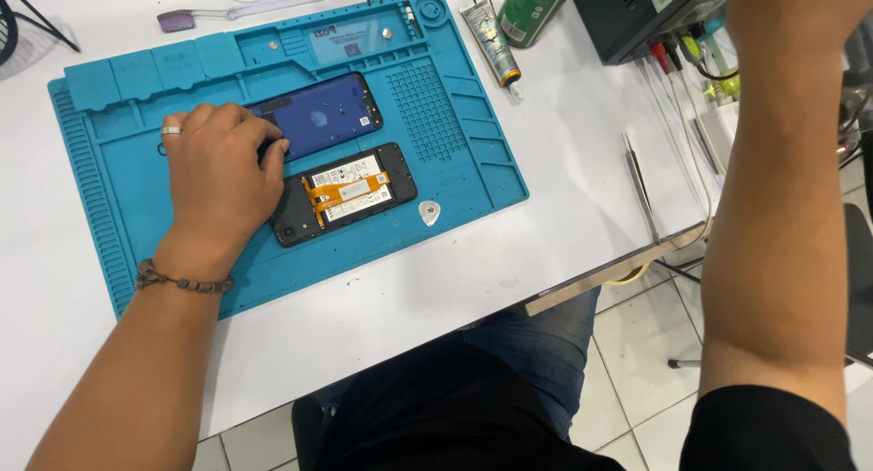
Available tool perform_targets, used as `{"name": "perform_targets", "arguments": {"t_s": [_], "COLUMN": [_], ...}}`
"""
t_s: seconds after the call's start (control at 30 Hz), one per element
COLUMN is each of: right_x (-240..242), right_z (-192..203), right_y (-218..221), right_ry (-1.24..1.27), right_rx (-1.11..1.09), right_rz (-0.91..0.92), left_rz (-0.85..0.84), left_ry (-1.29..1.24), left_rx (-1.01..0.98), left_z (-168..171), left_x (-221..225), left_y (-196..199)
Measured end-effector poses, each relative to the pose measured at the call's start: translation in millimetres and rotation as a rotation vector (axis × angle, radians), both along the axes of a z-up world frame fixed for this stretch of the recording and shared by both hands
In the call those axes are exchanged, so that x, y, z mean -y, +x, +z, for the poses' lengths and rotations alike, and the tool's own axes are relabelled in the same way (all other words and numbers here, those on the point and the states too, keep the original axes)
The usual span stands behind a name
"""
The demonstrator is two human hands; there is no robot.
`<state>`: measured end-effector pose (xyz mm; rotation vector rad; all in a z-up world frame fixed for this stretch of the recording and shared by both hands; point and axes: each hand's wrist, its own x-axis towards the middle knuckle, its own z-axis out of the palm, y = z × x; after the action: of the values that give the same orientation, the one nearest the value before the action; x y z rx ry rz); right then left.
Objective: The person works on a disassembled smartphone placed on a blue anti-static mat. They handle a small black internal component, aligning and pressing it into the phone's chassis. Later, they use a screwdriver to tighten screws on the device.
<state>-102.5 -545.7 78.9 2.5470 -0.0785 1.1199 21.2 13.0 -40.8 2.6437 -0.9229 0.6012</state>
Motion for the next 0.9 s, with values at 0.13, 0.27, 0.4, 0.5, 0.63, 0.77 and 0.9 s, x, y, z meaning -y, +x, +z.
{"name": "perform_targets", "arguments": {"t_s": [0.13, 0.27, 0.4, 0.5, 0.63, 0.77, 0.9], "right_x": [-77, -151, -148, -150, -116, -75, -50], "right_z": [-26, -87, -127, -71, -29, -32, -65], "right_y": [24, 53, 79, 41, -68, -183, -268], "right_ry": [-0.029, 0.403, 0.337, 0.567, 0.706, 1.26, 1.42], "right_rx": [0.004, -0.376, -0.499, -0.44, -0.208, -0.156, -0.268], "right_rz": [-0.011, 0.074, -0.112, -0.072, 0.292, 0.288, 0.098], "left_rz": [-0.003, -0.02, -0.045, -0.081, -0.12, -0.141, -0.156], "left_ry": [0.001, 0.004, 0.079, 0.098, 0.099, -0.023, -0.12], "left_rx": [0.003, 0.006, 0.023, 0.044, 0.056, -0.178, -0.342], "left_z": [0, 1, 7, -2, -9, -1, -18], "left_x": [0, -2, -6, -13, -19, -12, -18], "left_y": [0, -2, -4, 1, 1, -7, -5]}}
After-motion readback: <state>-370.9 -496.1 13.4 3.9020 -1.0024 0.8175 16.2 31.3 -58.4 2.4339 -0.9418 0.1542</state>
